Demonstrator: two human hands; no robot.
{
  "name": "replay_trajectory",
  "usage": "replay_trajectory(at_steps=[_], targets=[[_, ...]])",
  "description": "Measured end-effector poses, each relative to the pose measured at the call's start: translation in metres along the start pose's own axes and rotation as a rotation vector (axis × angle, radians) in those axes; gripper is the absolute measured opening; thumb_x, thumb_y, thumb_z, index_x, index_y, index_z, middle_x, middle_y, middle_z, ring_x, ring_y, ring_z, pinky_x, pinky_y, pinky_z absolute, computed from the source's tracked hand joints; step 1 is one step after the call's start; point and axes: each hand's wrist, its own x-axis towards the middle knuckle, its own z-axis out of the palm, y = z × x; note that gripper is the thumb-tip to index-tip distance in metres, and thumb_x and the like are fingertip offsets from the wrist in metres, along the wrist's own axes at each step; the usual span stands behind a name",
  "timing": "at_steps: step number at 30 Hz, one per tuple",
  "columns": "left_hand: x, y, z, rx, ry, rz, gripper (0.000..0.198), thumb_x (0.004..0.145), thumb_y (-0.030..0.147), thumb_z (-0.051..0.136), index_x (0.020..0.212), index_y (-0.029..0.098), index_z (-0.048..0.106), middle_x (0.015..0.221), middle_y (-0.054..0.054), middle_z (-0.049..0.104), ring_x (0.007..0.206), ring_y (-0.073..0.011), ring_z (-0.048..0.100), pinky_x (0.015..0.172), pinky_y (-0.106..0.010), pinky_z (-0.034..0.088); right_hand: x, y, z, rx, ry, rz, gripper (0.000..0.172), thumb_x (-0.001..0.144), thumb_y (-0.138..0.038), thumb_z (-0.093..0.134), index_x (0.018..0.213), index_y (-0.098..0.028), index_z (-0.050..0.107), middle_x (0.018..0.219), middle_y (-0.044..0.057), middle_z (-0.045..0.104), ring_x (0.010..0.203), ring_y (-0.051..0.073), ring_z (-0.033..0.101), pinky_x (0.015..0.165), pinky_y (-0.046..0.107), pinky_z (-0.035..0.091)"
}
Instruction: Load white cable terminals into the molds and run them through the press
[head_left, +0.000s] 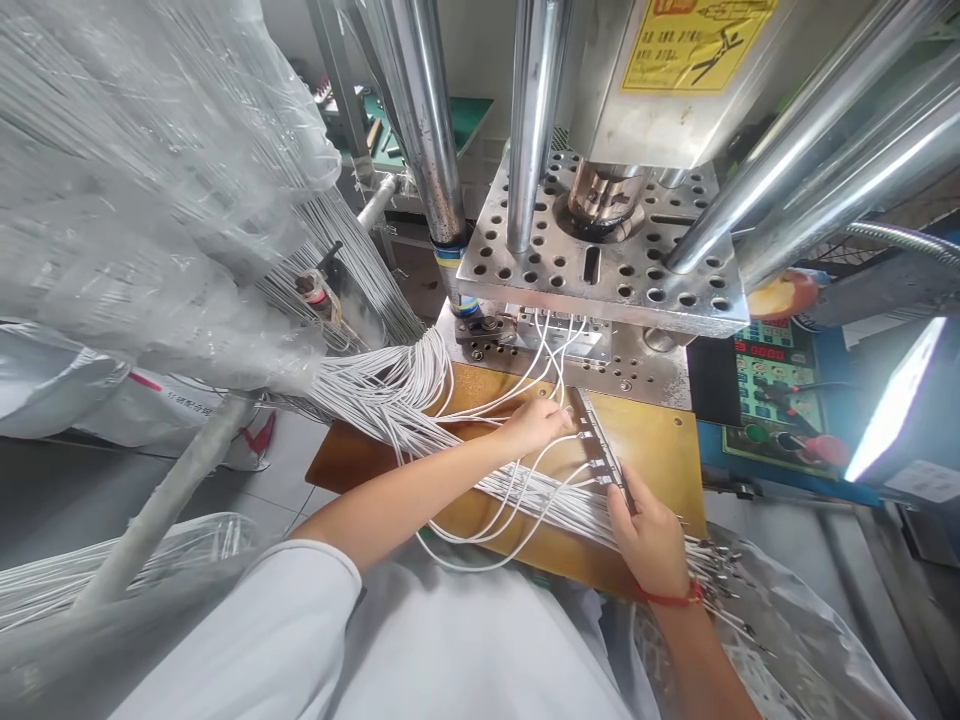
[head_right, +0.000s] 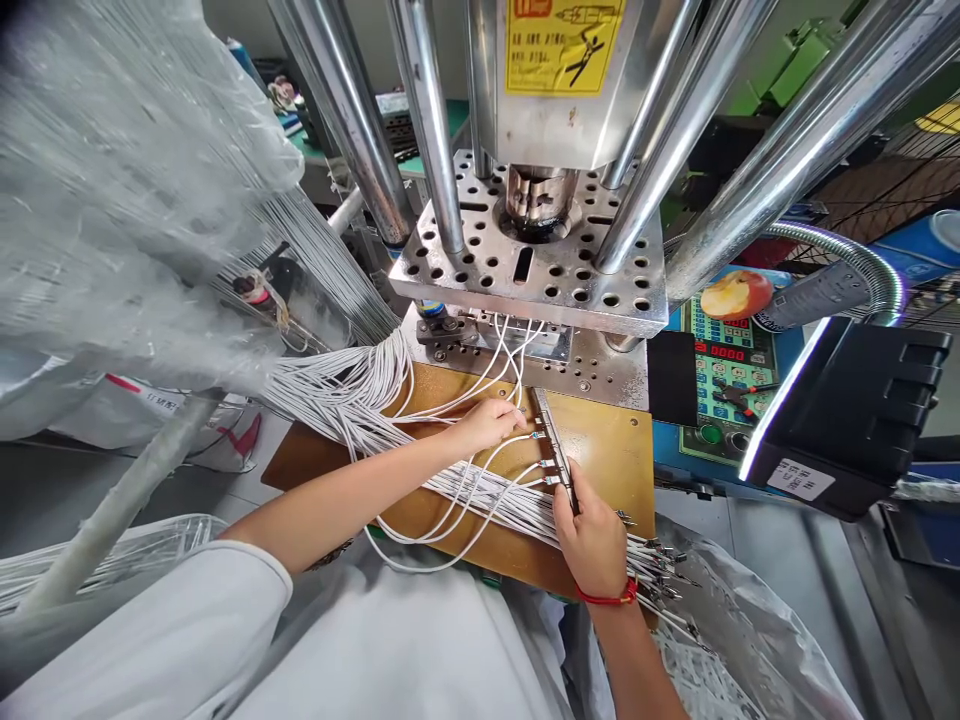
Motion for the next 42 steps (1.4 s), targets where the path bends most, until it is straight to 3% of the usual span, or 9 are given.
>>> replay_trajectory(at_steps=[3,8,13,22,28,35,42], targets=[[0.004,-0.003,0.005,0.106,-0.036,0.045,0.023,0.073,0.029,0.045,0.071,0.013,0.061,0.055,0.003,0.047,0.052,-0.0071,0.04,0.052,-0.019,0.032,0.0,0.0,0.0,0.01,0.004,0.0,0.042,0.082,-0.034,0.034,0.117,-0.016,0.049,0.087,0.007,0.064,0.071,0.017,0.06,0.056,0.022,0.039],[0.006,0.002,0.008,0.2,-0.049,0.06,0.025,0.072,0.033,0.047,0.062,0.012,0.057,0.046,0.006,0.036,0.046,-0.0063,0.032,0.049,-0.02,0.028,0.0,0.002,0.002,0.022,-0.012,0.026,0.042,0.082,-0.035,0.035,0.117,-0.017,0.049,0.089,0.006,0.064,0.071,0.017,0.06,0.057,0.022,0.04],[0.007,0.007,0.009,0.067,-0.032,-0.009,0.015,0.067,0.024,0.054,0.066,0.011,0.06,0.058,0.002,0.051,0.054,-0.0071,0.042,0.053,-0.019,0.032,0.0,0.001,0.001,0.021,-0.032,0.034,0.042,0.082,-0.035,0.035,0.117,-0.018,0.049,0.092,0.005,0.063,0.075,0.018,0.06,0.058,0.023,0.04],[0.002,0.01,0.006,0.005,0.009,-0.051,0.013,0.064,0.022,0.054,0.064,0.012,0.062,0.053,0.002,0.05,0.049,-0.0065,0.039,0.052,-0.02,0.033,-0.002,0.002,0.002,0.0,0.0,0.029,0.041,0.082,-0.035,0.035,0.116,-0.017,0.05,0.089,0.006,0.064,0.068,0.016,0.059,0.054,0.021,0.04],[0.004,0.006,0.009,0.012,0.006,-0.031,0.015,0.066,0.024,0.053,0.061,0.012,0.061,0.052,0.002,0.048,0.051,-0.0074,0.04,0.054,-0.02,0.034,-0.004,0.003,0.01,-0.175,0.05,-0.052,0.04,0.082,-0.033,0.037,0.117,-0.018,0.049,0.08,0.005,0.065,0.061,0.016,0.058,0.05,0.023,0.035],[0.016,-0.005,0.019,0.143,-0.023,-0.011,0.012,0.065,0.021,0.051,0.061,0.012,0.059,0.061,-0.001,0.056,0.056,-0.0099,0.048,0.056,-0.022,0.037,-0.009,0.005,0.01,-0.258,0.102,-0.277,0.044,0.083,-0.031,0.035,0.118,-0.007,0.044,0.076,0.007,0.063,0.056,0.015,0.056,0.051,0.024,0.036],[0.015,0.002,0.018,0.257,-0.091,0.007,0.01,0.062,0.017,0.051,0.057,0.013,0.059,0.055,-0.002,0.055,0.054,-0.0118,0.048,0.056,-0.024,0.038,-0.015,0.002,0.01,-0.321,0.127,-0.328,0.042,0.083,-0.028,0.037,0.116,-0.003,0.045,0.061,0.005,0.059,0.052,0.014,0.053,0.05,0.023,0.035]])
